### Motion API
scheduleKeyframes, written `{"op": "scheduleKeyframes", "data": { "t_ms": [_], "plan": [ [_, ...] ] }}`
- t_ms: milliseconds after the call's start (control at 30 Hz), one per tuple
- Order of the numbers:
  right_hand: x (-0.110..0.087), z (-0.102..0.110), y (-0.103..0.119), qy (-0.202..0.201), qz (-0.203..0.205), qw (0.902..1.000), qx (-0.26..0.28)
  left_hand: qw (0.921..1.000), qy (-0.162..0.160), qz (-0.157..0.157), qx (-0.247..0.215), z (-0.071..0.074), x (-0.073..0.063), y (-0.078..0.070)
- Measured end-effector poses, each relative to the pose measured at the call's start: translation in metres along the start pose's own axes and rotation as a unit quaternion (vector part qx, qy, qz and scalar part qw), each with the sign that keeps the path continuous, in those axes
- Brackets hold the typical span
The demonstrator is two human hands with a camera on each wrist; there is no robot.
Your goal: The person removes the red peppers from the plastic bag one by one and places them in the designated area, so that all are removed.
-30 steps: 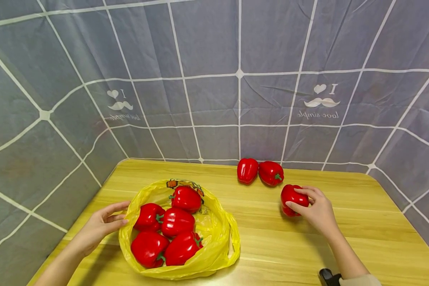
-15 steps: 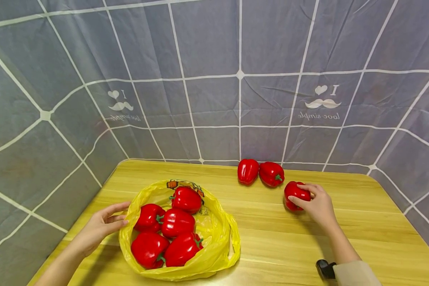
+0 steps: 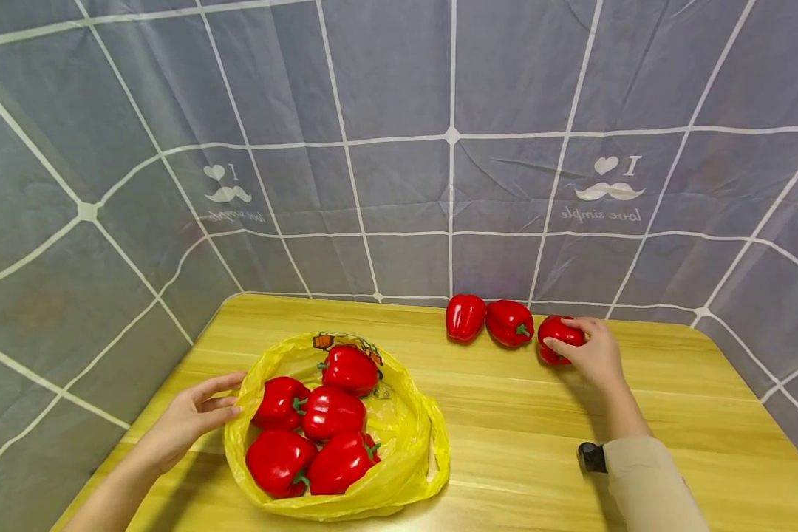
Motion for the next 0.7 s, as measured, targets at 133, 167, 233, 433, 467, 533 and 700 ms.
{"op": "scheduleKeyframes", "data": {
  "t_ms": [133,167,233,433,467,533,700],
  "plan": [
    [0.007,-0.001,-0.002,-0.005,0.025,0.9996,-0.013,1.0,-0.005,-0.001,-0.006,0.0,0.0,0.001],
    [0.009,-0.002,-0.003,-0.006,0.027,0.9995,-0.016,1.0,-0.006,-0.002,-0.006,0.0,0.0,0.001],
    [0.012,-0.003,-0.005,-0.007,0.027,0.9994,-0.02,1.0,-0.005,-0.005,-0.006,0.0,0.0,0.001],
    [0.018,-0.005,-0.011,-0.001,0.016,0.9999,-0.003,1.0,-0.003,0.006,0.002,-0.001,-0.001,0.001],
    [0.019,-0.005,-0.01,0.002,0.015,0.9999,0.001,0.9999,-0.005,0.01,0.003,0.0,-0.001,0.0],
    [0.02,-0.005,-0.011,0.009,0.004,0.9999,0.006,0.9999,-0.004,0.011,0.006,0.0,-0.001,0.0],
    [0.022,-0.005,-0.015,0.023,-0.024,0.9993,0.019,0.9999,-0.002,0.011,0.01,0.0,0.0,-0.001]
  ]
}}
Point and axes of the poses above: each hand's wrist, its own x-axis towards the middle knuckle, its own z-axis out of the back of the hand, y = z × x, the point moved 4 cm from there along x, towards the middle knuckle, and after that the axes turned 3 degrees about y, right-handed, at the moved point
